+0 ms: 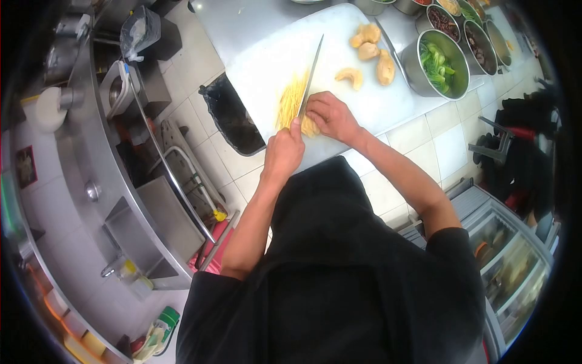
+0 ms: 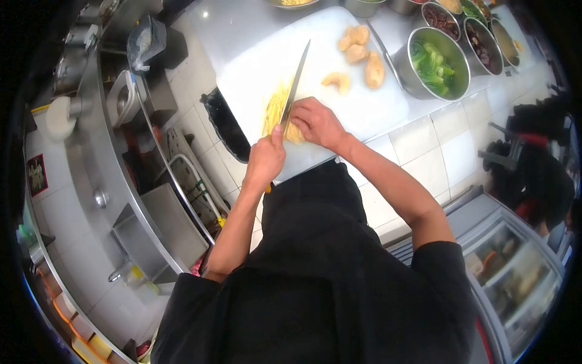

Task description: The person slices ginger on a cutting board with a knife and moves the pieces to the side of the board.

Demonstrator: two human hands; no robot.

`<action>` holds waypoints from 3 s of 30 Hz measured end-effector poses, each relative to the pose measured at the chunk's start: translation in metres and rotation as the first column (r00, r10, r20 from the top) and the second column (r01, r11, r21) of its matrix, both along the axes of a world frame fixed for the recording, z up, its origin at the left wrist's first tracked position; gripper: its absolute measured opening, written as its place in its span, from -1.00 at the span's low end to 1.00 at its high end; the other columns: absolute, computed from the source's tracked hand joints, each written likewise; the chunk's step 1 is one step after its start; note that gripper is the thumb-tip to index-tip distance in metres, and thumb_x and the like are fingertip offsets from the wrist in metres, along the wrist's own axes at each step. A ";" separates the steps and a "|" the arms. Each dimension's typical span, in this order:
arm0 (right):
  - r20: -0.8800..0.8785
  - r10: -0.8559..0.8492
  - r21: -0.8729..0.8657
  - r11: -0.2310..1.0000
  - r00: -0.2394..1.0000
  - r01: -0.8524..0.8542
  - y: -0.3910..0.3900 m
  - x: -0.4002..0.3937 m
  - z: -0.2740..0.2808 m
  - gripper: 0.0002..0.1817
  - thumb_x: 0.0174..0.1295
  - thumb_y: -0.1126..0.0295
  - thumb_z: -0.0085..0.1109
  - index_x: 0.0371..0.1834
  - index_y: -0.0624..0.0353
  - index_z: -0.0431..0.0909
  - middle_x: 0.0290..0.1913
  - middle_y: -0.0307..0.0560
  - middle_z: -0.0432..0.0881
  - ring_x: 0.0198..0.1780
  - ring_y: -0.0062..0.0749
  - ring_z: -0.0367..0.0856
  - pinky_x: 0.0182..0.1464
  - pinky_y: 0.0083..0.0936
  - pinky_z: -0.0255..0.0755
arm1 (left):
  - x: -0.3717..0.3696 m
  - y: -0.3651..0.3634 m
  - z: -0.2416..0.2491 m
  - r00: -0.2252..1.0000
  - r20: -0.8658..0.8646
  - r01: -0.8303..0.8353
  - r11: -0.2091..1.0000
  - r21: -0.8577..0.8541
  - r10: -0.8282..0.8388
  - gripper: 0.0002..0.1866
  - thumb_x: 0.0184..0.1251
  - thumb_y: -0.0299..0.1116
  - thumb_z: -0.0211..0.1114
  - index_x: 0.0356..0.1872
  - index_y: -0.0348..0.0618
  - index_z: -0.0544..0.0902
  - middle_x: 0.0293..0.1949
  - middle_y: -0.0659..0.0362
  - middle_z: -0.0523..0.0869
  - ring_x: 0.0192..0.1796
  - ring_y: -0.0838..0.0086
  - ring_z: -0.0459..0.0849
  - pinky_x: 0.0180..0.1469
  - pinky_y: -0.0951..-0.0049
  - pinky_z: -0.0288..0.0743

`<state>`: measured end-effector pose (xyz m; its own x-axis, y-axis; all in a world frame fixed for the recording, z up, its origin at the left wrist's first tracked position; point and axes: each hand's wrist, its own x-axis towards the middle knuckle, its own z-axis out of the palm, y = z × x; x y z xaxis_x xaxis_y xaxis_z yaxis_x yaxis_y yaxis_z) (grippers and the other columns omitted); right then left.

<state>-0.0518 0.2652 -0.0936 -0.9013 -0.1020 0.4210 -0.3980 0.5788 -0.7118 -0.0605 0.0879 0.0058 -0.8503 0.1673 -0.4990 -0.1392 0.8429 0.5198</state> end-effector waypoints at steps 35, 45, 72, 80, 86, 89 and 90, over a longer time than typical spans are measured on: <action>0.021 -0.041 -0.063 0.997 0.999 0.042 -0.004 0.010 0.005 -0.80 0.23 0.59 0.40 -0.09 0.25 0.70 -0.02 0.02 0.70 0.01 -0.05 0.69 0.02 -0.24 0.64 | 0.051 -0.032 0.003 0.995 0.095 -0.011 1.000 -0.009 0.012 -0.29 0.76 0.02 -0.14 -0.20 -0.51 0.74 -0.18 -0.55 0.70 -0.02 -0.50 0.67 0.14 -0.30 0.49; 0.065 -0.021 -0.096 0.995 0.998 0.027 0.001 0.007 0.008 -0.84 0.28 0.55 0.35 -0.09 0.22 0.70 0.01 0.00 0.74 0.06 -0.03 0.70 0.06 -0.24 0.63 | 0.009 0.006 -0.035 0.999 -0.041 -0.027 0.997 0.072 0.030 -0.29 0.75 0.02 -0.11 -0.28 -0.51 0.73 -0.24 -0.54 0.70 -0.06 -0.50 0.67 0.07 -0.29 0.53; 0.257 0.192 0.307 0.913 0.947 -0.268 0.026 0.032 0.019 -0.34 0.14 0.75 0.13 0.39 0.16 0.56 0.45 0.02 0.50 0.47 -0.07 0.50 0.40 -0.28 0.54 | -0.001 0.006 -0.004 0.991 0.126 -0.050 0.999 0.011 0.048 -0.22 0.75 0.08 -0.14 -0.22 -0.56 0.76 -0.20 -0.55 0.71 0.03 -0.46 0.69 0.18 -0.20 0.56; 0.237 0.244 0.298 0.903 0.940 -0.310 0.032 0.023 0.008 -0.40 0.21 0.73 0.10 0.38 0.21 0.55 0.46 0.05 0.48 0.47 -0.04 0.49 0.39 -0.29 0.54 | 0.035 -0.005 0.013 0.994 0.095 -0.053 0.996 -0.068 0.060 -0.23 0.75 0.07 -0.15 -0.20 -0.57 0.75 -0.19 -0.54 0.72 0.02 -0.46 0.69 0.19 -0.22 0.54; 0.228 0.270 0.315 0.889 0.936 -0.333 0.034 0.020 0.013 -0.40 0.21 0.72 0.09 0.38 0.21 0.53 0.45 0.02 0.47 0.45 -0.06 0.49 0.36 -0.28 0.57 | 0.048 -0.021 0.017 0.995 0.086 -0.042 0.994 -0.099 0.050 -0.25 0.77 0.04 -0.15 -0.23 -0.56 0.74 -0.21 -0.55 0.71 -0.02 -0.48 0.69 0.16 -0.24 0.53; 0.254 0.276 0.300 0.889 0.927 -0.347 0.034 0.019 0.017 -0.42 0.22 0.71 0.10 0.37 0.23 0.52 0.44 0.01 0.48 0.44 -0.08 0.51 0.32 -0.29 0.60 | 0.056 -0.028 0.019 0.996 0.086 -0.029 0.996 -0.087 0.037 -0.26 0.77 0.03 -0.14 -0.25 -0.55 0.73 -0.24 -0.55 0.70 -0.05 -0.49 0.69 0.13 -0.26 0.53; 0.256 0.275 0.297 0.890 0.927 -0.346 0.034 0.018 0.018 -0.42 0.22 0.71 0.10 0.37 0.23 0.52 0.44 0.01 0.48 0.44 -0.08 0.51 0.32 -0.29 0.60 | 0.058 -0.029 0.020 0.996 0.087 -0.018 0.996 -0.083 0.026 -0.26 0.77 0.03 -0.14 -0.25 -0.55 0.72 -0.25 -0.56 0.70 -0.06 -0.49 0.68 0.12 -0.26 0.53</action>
<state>-0.0334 0.2989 -0.0758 -0.8615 -0.4919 0.1264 -0.4652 0.6646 -0.5848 -0.0027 0.0588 0.0255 -0.8058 0.1047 -0.5829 -0.2001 0.8782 0.4344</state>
